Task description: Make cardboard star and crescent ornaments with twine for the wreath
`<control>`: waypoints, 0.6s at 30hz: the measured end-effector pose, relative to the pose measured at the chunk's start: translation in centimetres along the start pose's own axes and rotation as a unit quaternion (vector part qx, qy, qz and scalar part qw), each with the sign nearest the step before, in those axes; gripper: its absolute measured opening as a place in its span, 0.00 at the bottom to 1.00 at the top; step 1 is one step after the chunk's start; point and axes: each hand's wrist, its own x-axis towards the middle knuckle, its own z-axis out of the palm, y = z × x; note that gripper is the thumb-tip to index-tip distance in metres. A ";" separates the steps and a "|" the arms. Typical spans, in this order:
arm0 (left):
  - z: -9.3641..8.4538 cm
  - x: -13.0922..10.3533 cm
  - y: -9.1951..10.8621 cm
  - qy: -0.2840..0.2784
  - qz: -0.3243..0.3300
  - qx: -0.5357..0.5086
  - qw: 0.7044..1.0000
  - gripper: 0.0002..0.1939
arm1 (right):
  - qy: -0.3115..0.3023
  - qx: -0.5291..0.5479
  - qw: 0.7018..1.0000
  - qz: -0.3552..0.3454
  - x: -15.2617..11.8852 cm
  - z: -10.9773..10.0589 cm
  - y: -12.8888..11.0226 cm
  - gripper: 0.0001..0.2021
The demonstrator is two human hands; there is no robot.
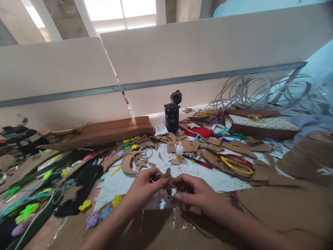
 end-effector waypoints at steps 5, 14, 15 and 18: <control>-2.5 -0.8 1.7 0.073 -0.008 -0.048 0.996 0.16 | -0.065 -0.036 0.992 0.098 -0.7 -0.3 -1.2 0.20; -6.7 -4.2 0.0 0.186 -0.027 -0.012 0.982 0.17 | -0.060 -0.178 0.982 0.011 -2.3 -1.5 -3.0 0.08; -6.8 -4.5 -0.4 0.184 -0.036 -0.017 0.982 0.18 | -0.052 -0.204 0.978 0.000 -2.4 -1.6 -3.1 0.08; -7.0 -5.4 -1.6 0.180 -0.055 -0.022 0.982 0.20 | -0.038 -0.245 0.969 -0.002 -2.8 -2.0 -3.2 0.11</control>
